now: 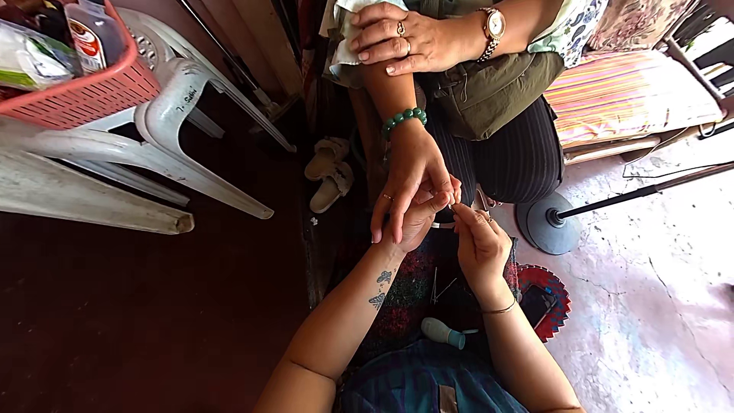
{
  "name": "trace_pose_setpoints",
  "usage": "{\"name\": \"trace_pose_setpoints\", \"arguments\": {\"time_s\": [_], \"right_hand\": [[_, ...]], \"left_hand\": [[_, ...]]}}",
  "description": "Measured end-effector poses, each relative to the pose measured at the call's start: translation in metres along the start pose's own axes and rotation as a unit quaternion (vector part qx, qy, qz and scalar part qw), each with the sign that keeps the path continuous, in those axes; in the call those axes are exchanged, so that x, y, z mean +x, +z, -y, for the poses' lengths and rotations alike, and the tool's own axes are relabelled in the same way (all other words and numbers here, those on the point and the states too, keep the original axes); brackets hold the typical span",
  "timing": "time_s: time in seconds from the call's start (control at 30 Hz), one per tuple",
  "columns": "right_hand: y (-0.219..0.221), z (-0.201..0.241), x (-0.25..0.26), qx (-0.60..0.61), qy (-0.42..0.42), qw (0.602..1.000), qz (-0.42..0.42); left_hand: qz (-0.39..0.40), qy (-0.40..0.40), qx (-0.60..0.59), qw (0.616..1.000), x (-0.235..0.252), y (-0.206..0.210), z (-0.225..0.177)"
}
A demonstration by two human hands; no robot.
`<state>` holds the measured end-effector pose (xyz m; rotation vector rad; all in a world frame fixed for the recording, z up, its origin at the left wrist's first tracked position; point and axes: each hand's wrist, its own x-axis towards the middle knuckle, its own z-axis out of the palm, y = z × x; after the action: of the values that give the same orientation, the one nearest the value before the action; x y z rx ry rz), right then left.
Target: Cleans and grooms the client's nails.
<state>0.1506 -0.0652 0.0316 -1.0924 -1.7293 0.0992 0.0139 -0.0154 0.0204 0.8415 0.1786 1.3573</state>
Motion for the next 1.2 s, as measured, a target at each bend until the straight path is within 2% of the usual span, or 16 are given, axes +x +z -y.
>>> {"name": "trace_pose_setpoints", "arguments": {"time_s": [0.07,0.17,0.2,0.3,0.37,0.5,0.53,0.67,0.7,0.83,0.87,0.93,1.0,1.07,1.17,1.2], "right_hand": [[-0.003,-0.003,0.001,0.010,-0.001,1.000,0.010],[-0.003,-0.003,0.001,0.147,0.070,0.986,0.024],[-0.002,-0.003,0.000,0.150,0.070,0.986,0.022],[-0.003,-0.004,0.001,0.025,-0.002,1.000,0.011],[-0.005,-0.006,0.002,0.016,-0.006,1.000,0.018],[-0.005,-0.002,0.001,0.206,0.116,0.971,0.035],[-0.004,-0.001,0.000,0.202,0.113,0.972,0.031],[-0.005,-0.002,0.002,0.023,0.011,0.999,0.021],[-0.006,-0.003,0.002,0.028,0.013,0.999,0.026],[-0.006,-0.001,0.001,0.227,0.138,0.963,0.040],[-0.004,0.001,0.000,0.218,0.131,0.967,0.034],[-0.003,0.002,0.001,0.094,0.061,0.993,0.021],[-0.006,0.003,0.004,0.004,0.012,1.000,0.020],[-0.010,0.003,0.006,0.061,0.050,0.996,0.040],[-0.012,0.002,0.006,0.234,0.163,0.956,0.065],[-0.011,0.003,0.005,0.222,0.157,0.960,0.061]], "left_hand": [[0.000,-0.001,0.001,1.000,-0.001,0.001,0.000],[0.003,0.004,-0.006,1.000,0.001,0.001,0.001],[0.003,0.004,-0.006,1.000,0.001,0.001,0.001],[-0.003,0.004,-0.005,1.000,-0.001,0.000,0.001],[-0.001,0.007,-0.007,1.000,-0.001,0.000,0.001],[-0.004,0.006,0.009,1.000,0.000,0.001,0.000],[-0.005,0.008,0.016,1.000,0.000,0.002,-0.001],[-0.008,0.013,0.026,1.000,0.000,-0.001,0.000],[-0.004,0.011,0.025,1.000,0.000,-0.001,0.000],[0.002,0.012,0.023,1.000,0.001,0.000,0.000],[-0.001,0.011,0.025,1.000,0.001,0.001,-0.001],[-0.003,0.014,0.035,0.999,0.000,0.001,-0.001],[0.001,0.015,0.041,0.999,0.000,-0.001,0.000],[0.001,0.014,0.033,0.999,0.000,-0.001,0.000],[-0.007,0.013,0.029,0.999,0.000,-0.001,0.000],[-0.008,0.013,0.032,0.999,0.000,-0.001,0.000]]}}
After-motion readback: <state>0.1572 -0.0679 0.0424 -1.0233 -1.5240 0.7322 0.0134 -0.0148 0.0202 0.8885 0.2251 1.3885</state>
